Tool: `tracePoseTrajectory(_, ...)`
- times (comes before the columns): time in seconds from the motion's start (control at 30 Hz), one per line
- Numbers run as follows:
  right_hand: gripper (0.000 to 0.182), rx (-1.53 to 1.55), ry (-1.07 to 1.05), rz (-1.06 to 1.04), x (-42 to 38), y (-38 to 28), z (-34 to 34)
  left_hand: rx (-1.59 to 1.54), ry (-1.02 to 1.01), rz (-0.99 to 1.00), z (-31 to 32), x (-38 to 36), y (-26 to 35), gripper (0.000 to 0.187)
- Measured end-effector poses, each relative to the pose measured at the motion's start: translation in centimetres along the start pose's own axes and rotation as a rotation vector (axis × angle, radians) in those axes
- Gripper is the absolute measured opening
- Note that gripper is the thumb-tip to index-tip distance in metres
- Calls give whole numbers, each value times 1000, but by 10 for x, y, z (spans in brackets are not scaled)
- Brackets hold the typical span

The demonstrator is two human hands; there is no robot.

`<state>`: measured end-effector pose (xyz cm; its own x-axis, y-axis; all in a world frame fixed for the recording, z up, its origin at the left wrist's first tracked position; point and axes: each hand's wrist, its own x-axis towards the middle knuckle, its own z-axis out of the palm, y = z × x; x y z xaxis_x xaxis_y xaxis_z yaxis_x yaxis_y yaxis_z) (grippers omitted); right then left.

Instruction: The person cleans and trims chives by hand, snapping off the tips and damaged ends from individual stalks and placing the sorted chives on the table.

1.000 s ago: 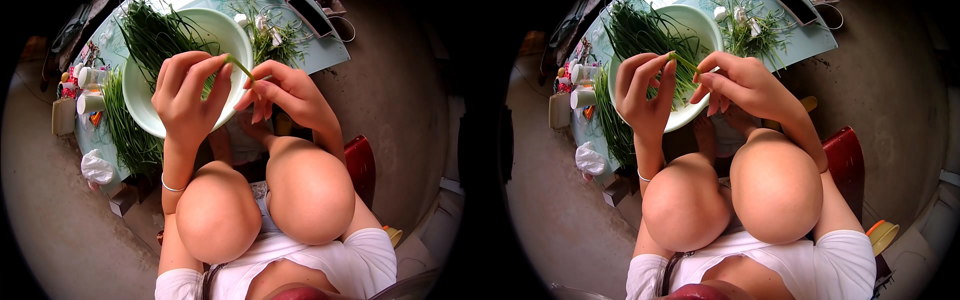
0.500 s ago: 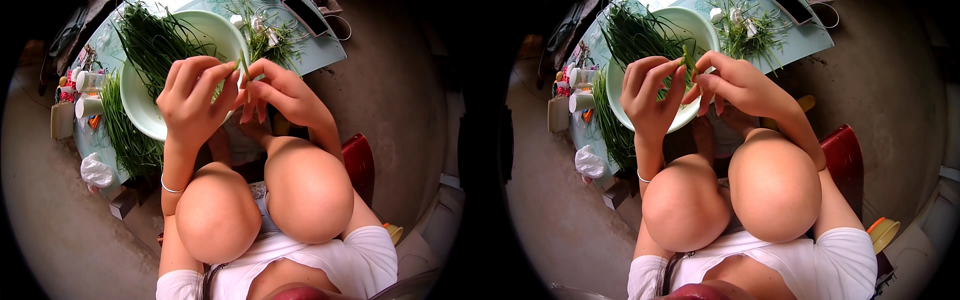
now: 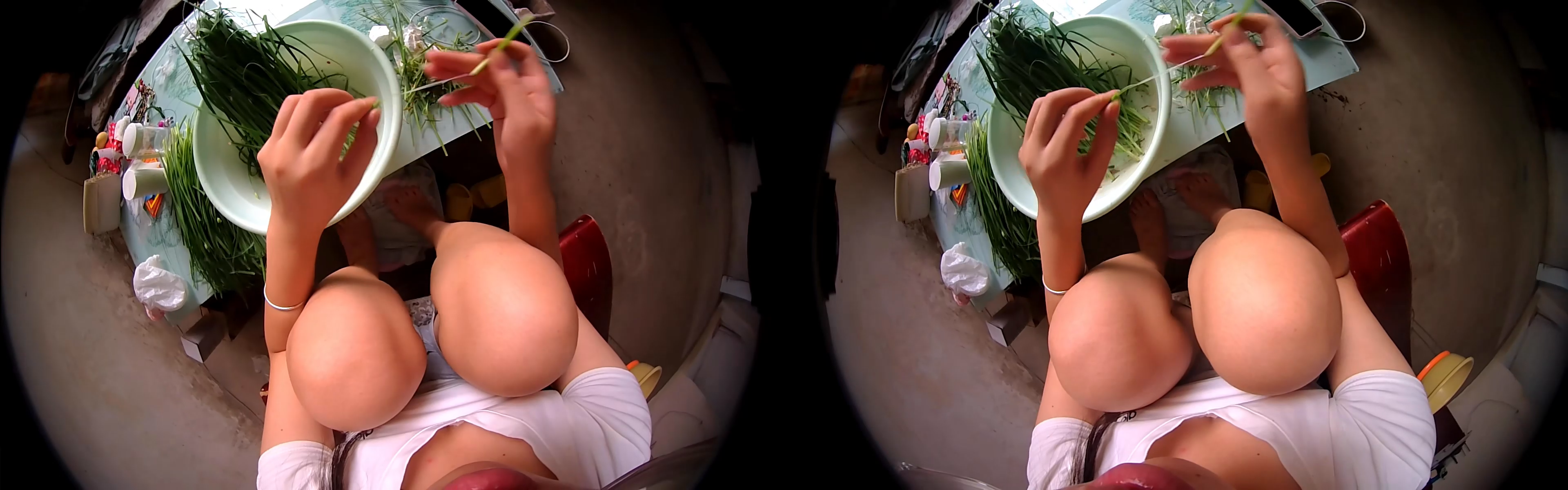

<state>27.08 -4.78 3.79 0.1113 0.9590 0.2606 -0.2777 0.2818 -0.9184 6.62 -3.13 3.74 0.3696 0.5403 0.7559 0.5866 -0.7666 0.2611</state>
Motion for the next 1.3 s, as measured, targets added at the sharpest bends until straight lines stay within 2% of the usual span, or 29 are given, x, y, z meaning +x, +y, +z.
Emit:
tracePoseTrajectory(0.03,23,12,109,-33,-1,-4,-1,19,12,-10,4,1,-4,13)
tracePoseTrajectory(0.1,24,3,150,-93,-1,-5,-11,63,-5,-62,15,8,-10,9)
tracePoseTrajectory(0.17,28,17,203,-183,-1,-3,-14,109,-32,24,30,25,-22,8)
tracePoseTrajectory(0.33,28,-48,215,-101,-3,-7,-7,183,-156,73,72,57,-48,10)
tracePoseTrajectory(0.4,28,-71,196,-146,-2,-5,-14,25,-471,24,72,68,-48,38)
tracePoseTrajectory(0.43,24,-52,224,-155,-1,-3,-15,-39,-512,-106,67,65,-47,42)
tracePoseTrajectory(0.47,24,-51,225,-152,-1,-3,-13,-39,-515,-107,55,66,-39,42)
tracePoseTrajectory(0.53,19,-283,242,-173,-2,-3,-8,-42,-251,-180,30,65,-23,41)
tracePoseTrajectory(0.57,13,-462,242,-164,-3,0,-8,-44,-189,-167,19,63,-15,41)
tracePoseTrajectory(0.6,13,-459,239,-156,-2,3,-8,-42,-125,-157,8,61,-8,41)
tracePoseTrajectory(0.67,13,-713,-15,-350,-2,9,-5,-57,-141,-128,-8,56,4,43)
tracePoseTrajectory(0.7,16,-763,-91,-351,-2,8,-2,30,-220,-63,-13,53,9,44)
tracePoseTrajectory(0.77,17,-810,-162,-405,-3,10,-1,130,-2,101,-1,38,0,12)
tracePoseTrajectory(0.8,19,-870,-227,-468,-4,9,0,129,-5,104,0,31,-2,12)
tracePoseTrajectory(0.87,19,-896,-224,-473,-6,8,2,175,-142,80,2,25,-4,15)
tracePoseTrajectory(0.93,18,-925,-229,-482,-6,7,4,145,-130,71,-1,27,0,12)
tracePoseTrajectory(1.23,16,-816,-151,-268,-12,14,8,156,-156,34,4,20,2,10)
tracePoseTrajectory(1.3,15,-718,-137,-155,-15,14,12,156,-157,19,7,20,3,10)
